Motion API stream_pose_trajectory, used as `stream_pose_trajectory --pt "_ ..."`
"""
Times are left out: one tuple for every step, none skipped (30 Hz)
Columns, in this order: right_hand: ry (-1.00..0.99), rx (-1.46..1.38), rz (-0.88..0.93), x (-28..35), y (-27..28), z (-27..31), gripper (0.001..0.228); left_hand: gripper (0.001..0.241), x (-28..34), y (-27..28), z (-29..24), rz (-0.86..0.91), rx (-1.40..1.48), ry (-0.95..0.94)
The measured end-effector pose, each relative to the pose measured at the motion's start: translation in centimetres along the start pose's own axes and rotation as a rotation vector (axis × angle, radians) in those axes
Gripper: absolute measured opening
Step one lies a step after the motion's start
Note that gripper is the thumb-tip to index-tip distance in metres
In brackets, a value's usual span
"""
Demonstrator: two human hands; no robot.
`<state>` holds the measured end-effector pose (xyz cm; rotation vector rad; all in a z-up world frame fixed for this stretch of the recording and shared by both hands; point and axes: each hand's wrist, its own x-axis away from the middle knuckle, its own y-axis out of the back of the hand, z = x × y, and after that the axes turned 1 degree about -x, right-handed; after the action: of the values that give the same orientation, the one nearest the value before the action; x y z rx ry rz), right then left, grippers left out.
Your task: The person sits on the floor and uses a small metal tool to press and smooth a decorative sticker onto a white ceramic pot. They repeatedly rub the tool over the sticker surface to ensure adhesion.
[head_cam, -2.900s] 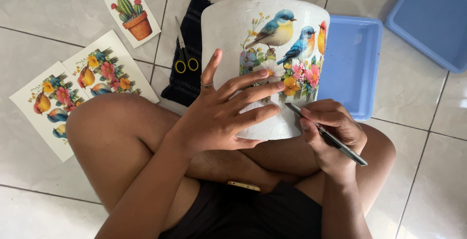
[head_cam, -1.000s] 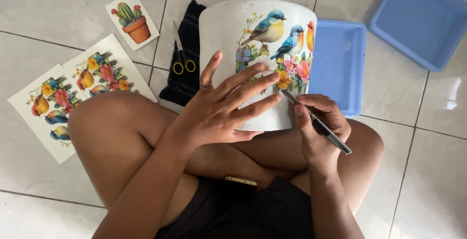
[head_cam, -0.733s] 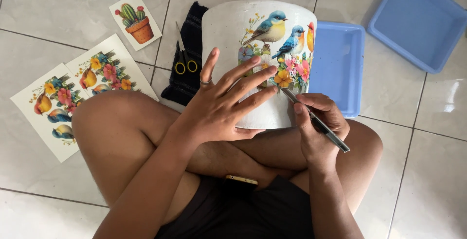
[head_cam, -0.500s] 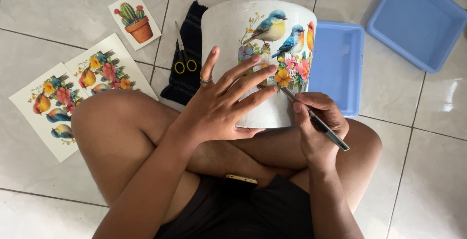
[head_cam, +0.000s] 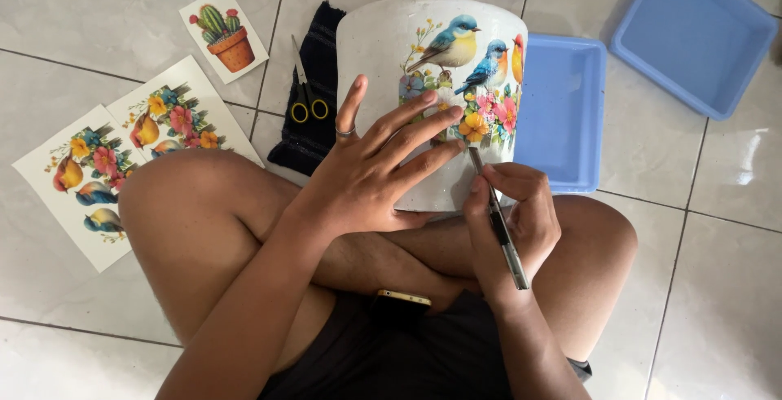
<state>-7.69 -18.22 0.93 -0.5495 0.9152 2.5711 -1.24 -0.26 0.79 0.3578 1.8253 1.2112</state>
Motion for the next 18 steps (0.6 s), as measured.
stream_pose_trajectory --pt "-0.009 0.030 -0.008 0.1 -0.1 0.1 0.011 0.059 0.0 0.1 0.0 -0.008 0.007 0.004" --pt "-0.008 0.031 -0.008 0.2 -0.1 0.3 0.011 0.059 0.0 0.1 0.0 -0.010 0.007 0.004" --pt "-0.012 0.034 -0.011 0.2 -0.1 0.4 0.012 0.061 0.1 0.1 0.0 -0.005 0.008 0.003" --pt "-0.016 0.038 -0.014 0.3 -0.1 0.5 0.012 0.063 0.1 0.0 0.0 -0.002 0.009 0.001" --pt "-0.014 0.040 -0.015 0.3 -0.1 0.5 0.012 0.063 0.1 0.0 0.0 -0.004 0.010 0.000" --pt "-0.011 0.029 -0.006 0.3 0.0 0.5 0.011 0.062 0.1 0.0 0.0 -0.005 0.016 0.004" --pt "-0.008 0.018 0.004 0.3 0.0 0.5 0.010 0.061 0.1 0.0 0.0 -0.005 0.023 0.009" --pt "-0.007 0.018 0.003 0.3 0.0 0.5 0.010 0.061 0.1 0.0 0.0 -0.007 0.022 0.009" --pt "0.006 0.013 0.003 0.4 0.1 0.5 0.010 0.065 0.2 0.0 0.0 -0.001 0.018 0.005" --pt "0.018 0.009 0.004 0.4 0.1 0.5 0.010 0.070 0.2 0.0 0.1 0.006 0.015 0.002" --pt "0.019 0.009 0.004 0.4 0.1 0.4 0.010 0.070 0.2 0.0 0.0 0.005 0.015 0.002" --pt "0.040 -0.018 0.008 0.4 0.1 0.4 0.009 0.070 0.2 0.0 0.0 0.007 0.014 0.003" --pt "0.061 -0.045 0.011 0.4 0.1 0.3 0.008 0.070 0.2 0.0 0.0 0.009 0.014 0.004" --pt "0.062 -0.044 0.010 0.3 0.2 0.5 0.008 0.070 0.3 0.1 0.0 0.008 0.014 0.003" --pt "-0.002 -0.143 0.041 0.3 0.4 0.7 0.007 0.072 0.3 0.1 0.1 0.010 0.014 0.002" --pt "-0.067 -0.241 0.074 0.2 0.6 0.8 0.006 0.074 0.3 0.1 0.1 0.013 0.014 0.002" --pt "-0.066 -0.241 0.073 0.3 0.7 -0.2 0.006 0.074 0.3 0.1 0.1 0.012 0.014 0.001" --pt "-0.095 -0.350 0.051 0.3 0.7 -1.2 0.009 0.081 0.4 0.0 0.2 0.031 0.007 -0.005"
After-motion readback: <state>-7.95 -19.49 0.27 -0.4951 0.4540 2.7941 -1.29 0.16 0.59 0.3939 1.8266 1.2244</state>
